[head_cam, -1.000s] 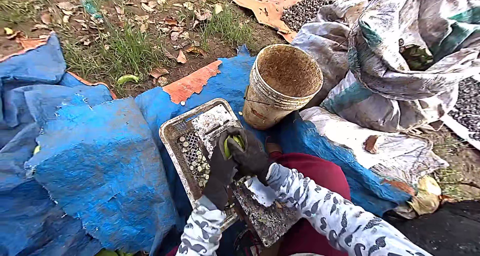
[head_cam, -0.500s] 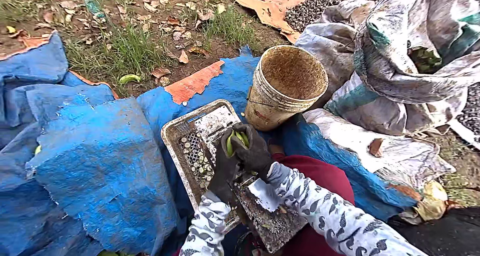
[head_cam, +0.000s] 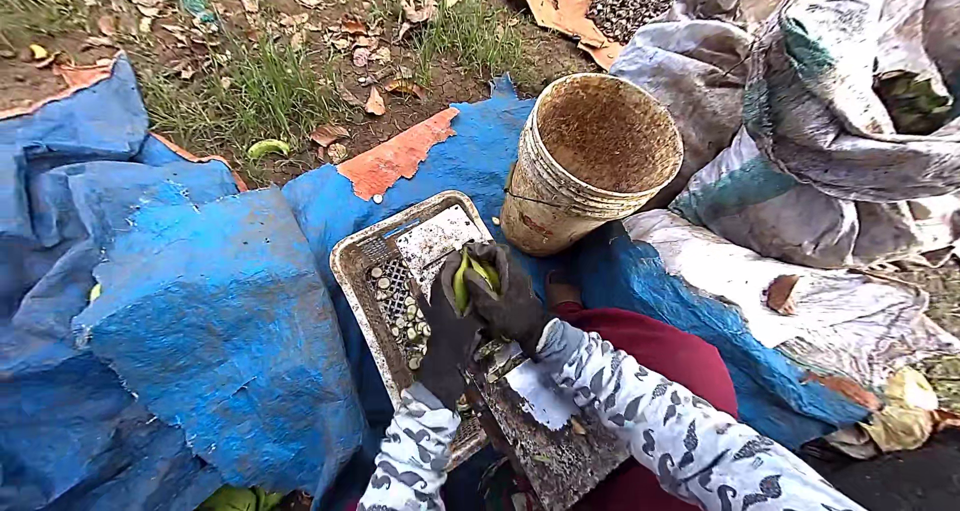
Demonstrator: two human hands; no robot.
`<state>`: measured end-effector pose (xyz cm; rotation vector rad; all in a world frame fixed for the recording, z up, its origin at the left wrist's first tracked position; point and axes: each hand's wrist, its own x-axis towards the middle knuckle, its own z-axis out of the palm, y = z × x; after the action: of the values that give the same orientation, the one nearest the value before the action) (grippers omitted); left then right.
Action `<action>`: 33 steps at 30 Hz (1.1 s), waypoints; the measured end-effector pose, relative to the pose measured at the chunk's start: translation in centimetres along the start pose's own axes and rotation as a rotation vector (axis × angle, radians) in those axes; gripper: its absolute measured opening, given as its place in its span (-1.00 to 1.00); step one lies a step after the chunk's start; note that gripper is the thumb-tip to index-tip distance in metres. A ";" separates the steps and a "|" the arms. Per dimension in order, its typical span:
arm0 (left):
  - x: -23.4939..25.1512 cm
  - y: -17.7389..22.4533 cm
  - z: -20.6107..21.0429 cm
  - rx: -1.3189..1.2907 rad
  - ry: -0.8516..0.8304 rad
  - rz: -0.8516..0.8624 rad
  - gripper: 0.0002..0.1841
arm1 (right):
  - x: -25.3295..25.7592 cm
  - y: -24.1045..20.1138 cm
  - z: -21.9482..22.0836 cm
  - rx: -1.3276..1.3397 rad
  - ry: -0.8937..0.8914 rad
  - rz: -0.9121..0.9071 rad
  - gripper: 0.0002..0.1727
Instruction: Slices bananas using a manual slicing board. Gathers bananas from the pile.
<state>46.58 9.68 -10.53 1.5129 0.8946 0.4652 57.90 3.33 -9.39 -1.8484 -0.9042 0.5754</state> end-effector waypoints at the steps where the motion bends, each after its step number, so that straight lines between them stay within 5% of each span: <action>1: -2.2 0.2 0.8 0.004 -0.025 0.031 -0.11 | -2.4 0.0 -1.1 -0.005 0.020 -0.013 -0.44; 5: -7.9 -0.5 3.6 -0.032 -0.063 0.102 -0.15 | -8.9 1.0 -3.3 0.076 0.102 -0.092 -0.45; 9: 0.4 -1.0 1.4 -0.085 -0.010 -0.014 -0.24 | -0.8 1.0 0.1 0.007 0.106 0.010 -0.47; 13: 5.0 0.4 -1.4 0.184 0.039 0.026 -0.19 | 4.8 0.0 1.9 -0.123 0.036 -0.081 -0.47; 18: -6.8 -0.1 2.2 0.269 -0.002 0.139 -0.26 | -7.2 1.3 -2.3 -0.111 0.063 -0.163 -0.48; 20: -7.8 -1.1 3.6 0.214 0.066 0.209 -0.30 | -8.5 1.9 -2.4 -0.077 0.116 -0.202 -0.50; 24: 0.5 -0.8 1.4 0.015 0.000 -0.043 -0.31 | -0.8 0.8 0.1 -0.121 0.099 0.011 -0.50; 27: 3.6 0.4 0.3 0.050 -0.005 -0.067 -0.30 | 2.9 -0.1 0.2 -0.187 0.013 0.046 -0.49; 33: -7.0 -0.6 2.9 0.205 -0.083 0.248 -0.31 | -9.1 0.8 -3.1 -0.273 0.182 -0.203 -0.52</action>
<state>44.24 2.47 -10.12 1.8295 0.7083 0.4970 54.83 -5.76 -8.84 -1.9818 -1.0717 0.1601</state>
